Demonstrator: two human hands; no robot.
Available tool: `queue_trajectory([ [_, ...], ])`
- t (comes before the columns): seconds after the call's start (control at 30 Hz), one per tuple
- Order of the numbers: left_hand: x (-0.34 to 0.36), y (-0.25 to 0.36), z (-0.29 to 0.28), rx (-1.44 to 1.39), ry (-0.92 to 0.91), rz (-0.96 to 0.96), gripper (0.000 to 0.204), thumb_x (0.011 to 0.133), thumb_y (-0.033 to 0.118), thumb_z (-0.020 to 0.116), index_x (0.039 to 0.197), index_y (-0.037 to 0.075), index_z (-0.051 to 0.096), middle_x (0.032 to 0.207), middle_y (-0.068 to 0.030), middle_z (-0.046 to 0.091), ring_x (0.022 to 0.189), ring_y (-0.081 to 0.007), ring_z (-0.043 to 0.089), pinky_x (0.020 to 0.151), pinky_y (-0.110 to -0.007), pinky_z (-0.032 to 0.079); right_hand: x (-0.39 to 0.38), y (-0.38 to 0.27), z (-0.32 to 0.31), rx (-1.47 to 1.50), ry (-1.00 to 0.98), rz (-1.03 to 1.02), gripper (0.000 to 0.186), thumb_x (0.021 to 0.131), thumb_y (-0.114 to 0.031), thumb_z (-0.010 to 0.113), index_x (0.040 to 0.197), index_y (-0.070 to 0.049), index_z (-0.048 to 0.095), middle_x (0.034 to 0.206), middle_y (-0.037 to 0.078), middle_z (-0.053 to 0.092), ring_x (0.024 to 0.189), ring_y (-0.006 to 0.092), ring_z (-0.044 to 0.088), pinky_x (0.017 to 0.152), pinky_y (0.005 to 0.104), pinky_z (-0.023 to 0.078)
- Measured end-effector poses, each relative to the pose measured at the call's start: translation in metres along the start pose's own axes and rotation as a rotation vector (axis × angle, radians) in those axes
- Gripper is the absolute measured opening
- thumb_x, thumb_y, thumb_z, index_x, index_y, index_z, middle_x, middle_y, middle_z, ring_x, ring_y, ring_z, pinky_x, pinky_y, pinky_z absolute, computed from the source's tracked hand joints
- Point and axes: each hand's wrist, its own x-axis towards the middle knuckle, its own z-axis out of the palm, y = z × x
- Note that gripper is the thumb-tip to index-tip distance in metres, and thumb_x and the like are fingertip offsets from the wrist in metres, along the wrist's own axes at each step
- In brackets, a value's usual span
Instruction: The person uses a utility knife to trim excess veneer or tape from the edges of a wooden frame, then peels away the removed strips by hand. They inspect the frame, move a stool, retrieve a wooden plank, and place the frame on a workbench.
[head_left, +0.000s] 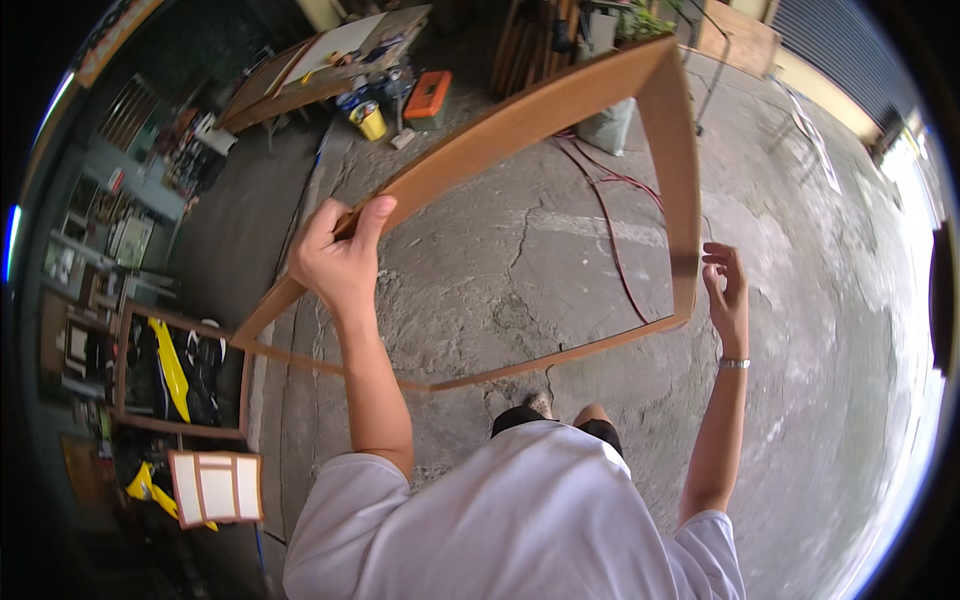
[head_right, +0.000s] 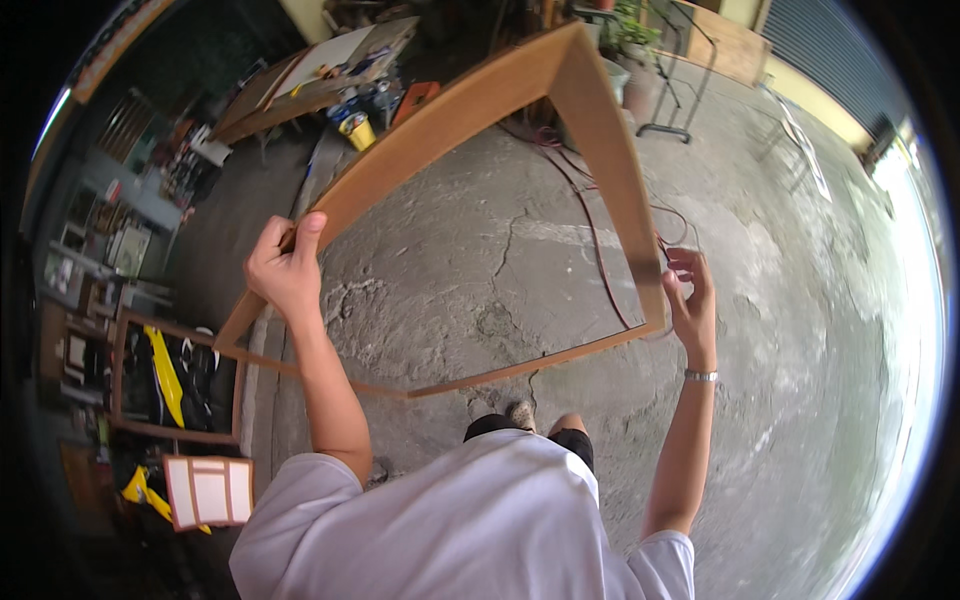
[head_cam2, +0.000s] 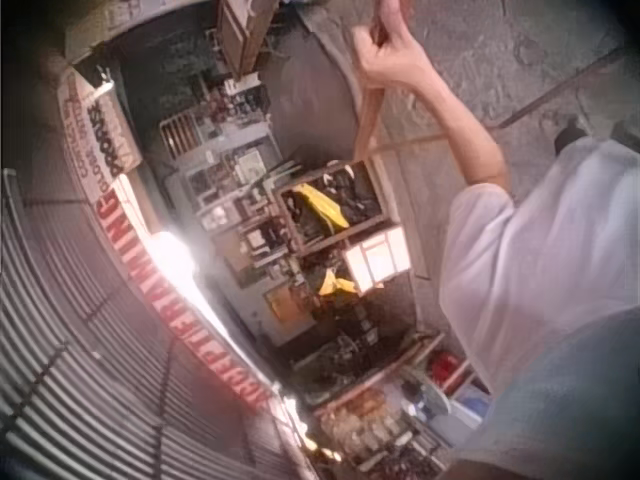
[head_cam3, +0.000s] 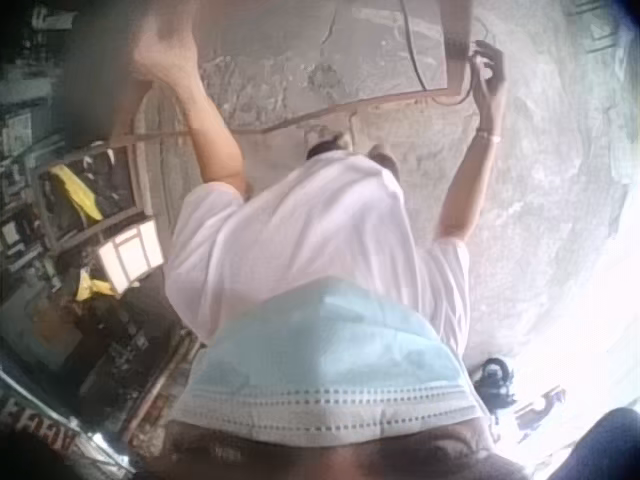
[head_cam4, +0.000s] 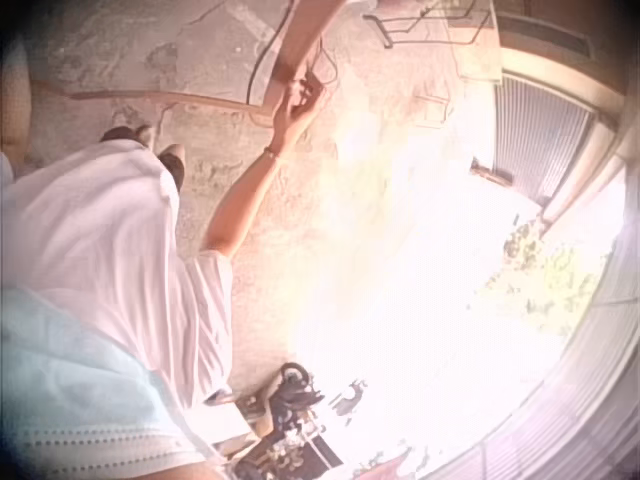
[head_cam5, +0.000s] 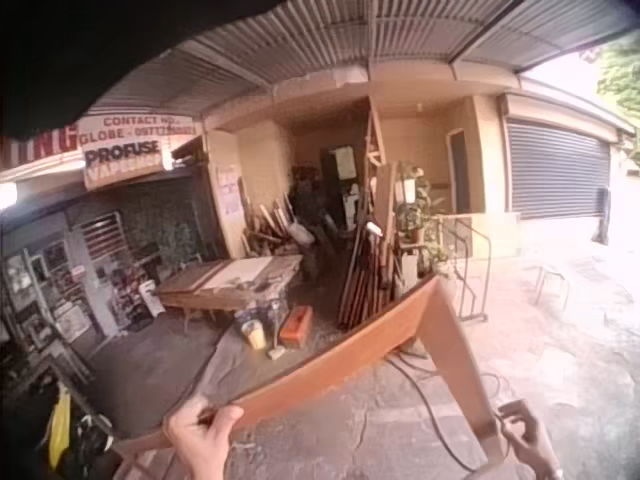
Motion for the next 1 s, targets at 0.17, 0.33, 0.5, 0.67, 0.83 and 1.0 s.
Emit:
queue_trajectory([
  [0.17, 0.034, -0.048, 0.047, 0.008, 0.018, 0.007, 0.065, 0.075, 0.06, 0.082, 0.061, 0.006, 0.048, 0.054, -0.0012, 0.041, 0.05, -0.0146, 0.04, 0.048, -0.029, 0.034, 0.077, 0.053, 0.067, 0.142, -0.259, -0.037, 0.054, 0.099, -0.049, 0.064, 0.115, 0.002, 0.06, 0.103, 0.004, 0.063, 0.096, 0.0139, 0.055, 0.086, 0.0285, 0.045],
  [0.33, 0.074, -0.112, 0.092, 0.062, 0.048, 0.012, 0.063, 0.076, 0.057, 0.083, 0.063, 0.005, 0.049, 0.054, -0.0015, 0.041, 0.051, -0.0143, 0.04, 0.049, -0.03, 0.033, 0.181, 0.108, 0.149, 0.222, -0.44, -0.004, 0.067, 0.096, -0.06, 0.06, 0.116, 0.004, 0.064, 0.103, 0.009, 0.072, 0.095, 0.0159, 0.066, 0.086, 0.0314, 0.051],
  [0.5, 0.129, -0.178, 0.125, 0.199, 0.044, -0.083, 0.056, 0.08, 0.044, 0.085, 0.066, 0.002, 0.05, 0.057, -0.0023, 0.04, 0.054, -0.0143, 0.036, 0.051, -0.03, 0.032, 0.295, 0.129, 0.269, 0.412, -0.563, 0.008, 0.04, 0.1, -0.038, 0.066, 0.099, 0.002, 0.067, 0.086, 0.0, 0.062, 0.08, 0.009, 0.055, 0.071, 0.0276, 0.046],
  [0.67, 0.17, -0.248, 0.126, 0.27, 0.083, -0.117, 0.045, 0.088, 0.034, 0.081, 0.071, 0.002, 0.053, 0.062, 0.0024, 0.038, 0.06, -0.0082, 0.035, 0.054, -0.026, 0.028, 0.395, 0.111, 0.388, 0.487, -0.765, -0.029, 0.038, 0.1, -0.035, 0.066, 0.092, 0.002, 0.068, 0.076, -0.001, 0.057, 0.068, 0.0067, 0.049, 0.061, 0.0258, 0.043],
  [0.83, 0.189, -0.322, 0.114, 0.291, 0.129, -0.22, 0.035, 0.093, 0.025, 0.075, 0.076, 0.002, 0.056, 0.066, 0.006, 0.041, 0.064, -0.005, 0.035, 0.057, -0.023, 0.027, 0.475, 0.091, 0.521, 0.59, -0.85, -0.11, 0.04, 0.1, -0.036, 0.065, 0.091, 0.003, 0.066, 0.077, 0.0, 0.057, 0.07, 0.0075, 0.05, 0.062, 0.0281, 0.044],
  [1.0, 0.232, -0.423, 0.135, 0.275, 0.297, -0.284, 0.032, 0.096, 0.021, 0.072, 0.075, 0.003, 0.057, 0.068, 0.0063, 0.047, 0.065, -0.0046, 0.036, 0.058, -0.022, 0.027, 0.556, 0.088, 0.653, 0.595, -0.966, -0.216, 0.043, 0.105, -0.039, 0.056, 0.093, 0.002, 0.061, 0.083, 0.005, 0.063, 0.076, 0.0117, 0.065, 0.068, 0.0275, 0.052],
])
